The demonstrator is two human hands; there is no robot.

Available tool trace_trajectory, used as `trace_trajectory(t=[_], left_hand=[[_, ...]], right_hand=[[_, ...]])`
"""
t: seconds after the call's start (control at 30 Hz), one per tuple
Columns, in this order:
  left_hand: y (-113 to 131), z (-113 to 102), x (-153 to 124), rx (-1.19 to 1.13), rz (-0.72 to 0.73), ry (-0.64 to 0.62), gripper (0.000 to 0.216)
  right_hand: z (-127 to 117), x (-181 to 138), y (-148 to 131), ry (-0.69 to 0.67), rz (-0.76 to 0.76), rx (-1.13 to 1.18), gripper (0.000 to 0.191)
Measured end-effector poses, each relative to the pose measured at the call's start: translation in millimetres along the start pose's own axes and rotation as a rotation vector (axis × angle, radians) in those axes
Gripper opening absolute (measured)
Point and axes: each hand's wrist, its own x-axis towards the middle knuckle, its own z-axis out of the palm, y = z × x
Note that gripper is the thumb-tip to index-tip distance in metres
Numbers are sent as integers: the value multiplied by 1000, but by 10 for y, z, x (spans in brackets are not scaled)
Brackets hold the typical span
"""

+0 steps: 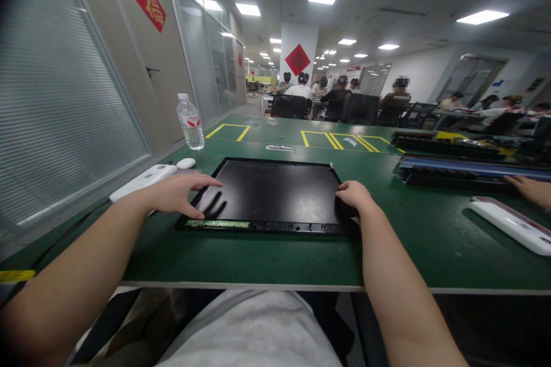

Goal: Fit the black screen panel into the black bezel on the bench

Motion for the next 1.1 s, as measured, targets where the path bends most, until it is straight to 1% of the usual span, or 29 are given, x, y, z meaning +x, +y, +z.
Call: trace_trajectory(t=[0.23, 0.33, 0.43, 0.5, 0.6, 0.67, 0.77, 0.9, 1.1], left_hand=[[56, -33, -3, 39, -41, -4, 81], [11, -12, 1, 22, -56, -7, 82], [-82, 50, 28, -60, -74, -10, 85], [-145, 106, 66, -146, -101, 21, 81], [-209, 182, 141, -194, -156, 112, 66], [-229, 214, 186, -186, -181, 142, 58], [-237, 234, 227, -154, -226, 157, 51], [-219, 239, 246, -111, -250, 148, 50], [-159, 237, 256, -31, -226, 99, 49]], right_hand=[[-4, -6, 0, -7, 16, 34, 32], [3, -4, 14, -21, 43, 74, 40], [14, 6, 31, -16, 42, 97, 46], [18, 11, 38, -2, 31, 100, 47], [21, 12, 44, -1, 39, 128, 47], [26, 14, 51, -12, 58, 165, 47], [45, 33, 67, 3, 63, 208, 47], [79, 81, 97, 27, 70, 260, 47], [104, 141, 140, 22, 85, 330, 46]])
